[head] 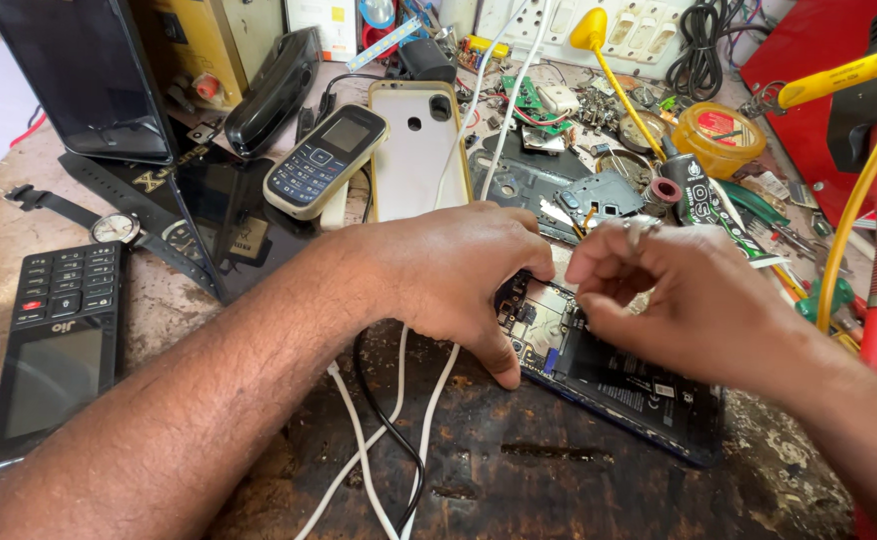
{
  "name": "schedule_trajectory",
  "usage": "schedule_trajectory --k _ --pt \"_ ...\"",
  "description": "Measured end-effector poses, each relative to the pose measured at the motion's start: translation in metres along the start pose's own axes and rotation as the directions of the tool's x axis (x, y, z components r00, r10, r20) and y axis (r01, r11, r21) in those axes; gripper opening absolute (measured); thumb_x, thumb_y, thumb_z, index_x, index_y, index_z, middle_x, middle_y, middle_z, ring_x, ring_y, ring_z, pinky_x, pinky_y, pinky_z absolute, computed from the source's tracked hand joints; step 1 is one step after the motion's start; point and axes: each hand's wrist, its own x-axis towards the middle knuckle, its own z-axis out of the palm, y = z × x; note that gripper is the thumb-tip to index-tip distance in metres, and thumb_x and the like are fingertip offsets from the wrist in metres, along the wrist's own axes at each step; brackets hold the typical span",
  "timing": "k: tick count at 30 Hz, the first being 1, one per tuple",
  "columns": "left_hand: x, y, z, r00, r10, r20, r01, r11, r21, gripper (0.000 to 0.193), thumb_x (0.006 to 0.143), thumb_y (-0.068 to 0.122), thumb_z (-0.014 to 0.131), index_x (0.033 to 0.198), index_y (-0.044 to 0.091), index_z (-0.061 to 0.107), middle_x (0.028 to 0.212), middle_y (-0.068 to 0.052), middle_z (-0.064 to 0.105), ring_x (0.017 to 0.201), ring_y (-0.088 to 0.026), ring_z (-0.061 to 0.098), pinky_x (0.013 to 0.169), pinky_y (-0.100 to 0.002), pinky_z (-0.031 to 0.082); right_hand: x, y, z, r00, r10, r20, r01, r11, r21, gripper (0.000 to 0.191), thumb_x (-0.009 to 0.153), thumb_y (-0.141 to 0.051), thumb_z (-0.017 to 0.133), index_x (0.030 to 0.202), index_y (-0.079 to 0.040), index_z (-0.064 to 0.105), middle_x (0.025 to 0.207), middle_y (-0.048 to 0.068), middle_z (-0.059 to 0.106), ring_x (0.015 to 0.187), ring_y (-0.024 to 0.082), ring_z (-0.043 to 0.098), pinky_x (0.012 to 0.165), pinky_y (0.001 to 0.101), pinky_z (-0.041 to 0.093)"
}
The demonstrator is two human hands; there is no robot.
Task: The person disassembles a smartphone on a cluttered repair bench, using a green-handled screwdriver to remove screws from the back of the device. They briefly press buttons on a feature phone, then pry open the back cover, lift out the internal frame, and work on the exposed battery and internal components by hand.
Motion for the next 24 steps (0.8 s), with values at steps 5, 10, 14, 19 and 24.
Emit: schedule_trajectory --k 5,10,14,19,24 --pt "-0.002 0.002 -0.002 1.000 -0.009 0.007 0.009 1.000 -0.028 0.078 0.052 0.043 0.094 0.115 0.006 0.067 0.113 -0.012 0.064 0.110 -0.029 0.061 0.089 -0.038 0.052 0.001 0.007 -0.006 0.995 0.101 0.017 -0.102 0.994 0.050 0.020 0.081 -0.019 0.076 0.100 -0.012 0.079 0.079 0.001 0.078 0.069 0.009 0.072 0.065 0.0268 0.060" --pt "-0.003 0.004 -0.007 0.998 -0.036 0.051 0.038 0.998 -0.041 0.077 0.055 0.040 0.093 0.120 0.008 0.067 0.117 -0.008 0.062 0.108 -0.025 0.064 0.088 -0.036 0.054 -0.004 0.009 -0.018 0.988 0.131 0.082 -0.109 0.965 -0.239 0.021 0.085 -0.032 0.079 0.104 -0.022 0.083 0.089 -0.005 0.082 0.071 0.011 0.072 0.064 0.0295 0.059" --pt "-0.002 0.005 -0.009 0.996 -0.064 0.056 0.068 0.995 -0.067 0.084 0.054 0.037 0.094 0.128 0.010 0.064 0.121 -0.007 0.060 0.108 -0.023 0.064 0.089 -0.034 0.054 -0.004 0.021 -0.019 0.970 -0.185 0.159 0.214 0.957 -0.194 0.024 0.089 -0.031 0.075 0.110 -0.022 0.082 0.104 -0.003 0.080 0.081 0.014 0.076 0.068 0.0310 0.059" --pt "-0.003 0.005 -0.009 0.995 -0.079 0.065 0.083 0.994 -0.065 0.083 0.054 0.037 0.094 0.127 0.011 0.065 0.122 -0.006 0.060 0.111 -0.022 0.063 0.091 -0.034 0.052 -0.005 0.032 -0.014 0.948 -0.281 0.152 0.304 0.939 -0.162 0.024 0.088 -0.028 0.073 0.108 -0.018 0.081 0.103 0.000 0.080 0.086 0.018 0.077 0.069 0.0328 0.058" --pt "-0.003 0.005 -0.008 0.995 -0.075 0.066 0.080 0.994 -0.074 0.081 0.054 0.036 0.094 0.125 0.010 0.066 0.121 -0.006 0.061 0.112 -0.022 0.063 0.091 -0.034 0.053 -0.004 0.030 -0.013 0.955 -0.252 0.157 0.277 0.945 -0.171 0.024 0.088 -0.026 0.072 0.109 -0.018 0.081 0.098 0.001 0.079 0.083 0.020 0.076 0.069 0.0336 0.058"
